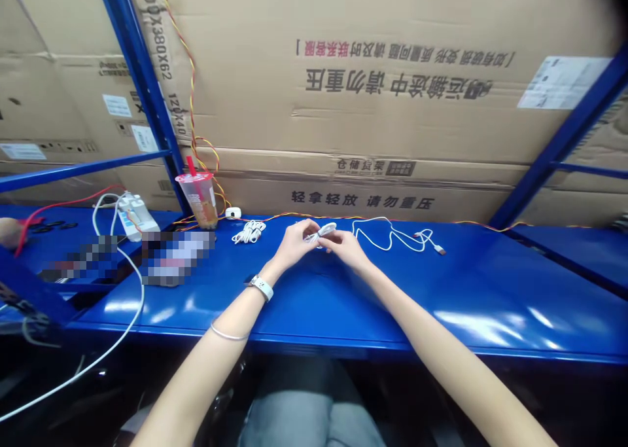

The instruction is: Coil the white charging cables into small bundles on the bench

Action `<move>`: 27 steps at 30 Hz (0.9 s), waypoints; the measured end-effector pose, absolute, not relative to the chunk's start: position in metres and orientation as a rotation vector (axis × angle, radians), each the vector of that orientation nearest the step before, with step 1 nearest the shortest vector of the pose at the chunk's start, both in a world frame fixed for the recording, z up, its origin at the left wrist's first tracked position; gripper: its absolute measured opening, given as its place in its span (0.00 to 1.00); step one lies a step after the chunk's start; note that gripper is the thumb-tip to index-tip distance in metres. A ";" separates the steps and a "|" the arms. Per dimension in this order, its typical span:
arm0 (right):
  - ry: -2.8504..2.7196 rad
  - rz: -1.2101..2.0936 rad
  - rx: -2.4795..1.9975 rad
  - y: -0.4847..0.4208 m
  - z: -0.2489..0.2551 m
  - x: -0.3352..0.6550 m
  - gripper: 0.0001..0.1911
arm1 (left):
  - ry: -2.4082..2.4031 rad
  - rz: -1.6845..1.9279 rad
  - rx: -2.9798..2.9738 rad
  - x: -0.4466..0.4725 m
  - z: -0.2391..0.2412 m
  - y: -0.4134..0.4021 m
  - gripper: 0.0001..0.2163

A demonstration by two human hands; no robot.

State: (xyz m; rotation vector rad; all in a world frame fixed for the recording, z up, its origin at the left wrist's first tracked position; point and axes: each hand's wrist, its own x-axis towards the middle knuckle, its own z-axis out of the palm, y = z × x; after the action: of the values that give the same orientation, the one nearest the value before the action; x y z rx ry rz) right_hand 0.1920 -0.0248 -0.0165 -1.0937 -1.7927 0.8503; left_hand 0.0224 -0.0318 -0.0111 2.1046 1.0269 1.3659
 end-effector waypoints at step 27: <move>-2.027 0.714 -0.927 -0.033 -0.001 0.189 0.10 | 0.673 1.020 1.306 0.014 -0.005 -0.035 0.11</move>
State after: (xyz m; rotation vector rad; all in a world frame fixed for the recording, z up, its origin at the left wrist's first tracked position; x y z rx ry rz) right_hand 0.1893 -0.0329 -0.0013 -0.9266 -2.0267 0.7137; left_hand 0.0140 -0.0353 -0.0049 1.3061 0.6730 1.0201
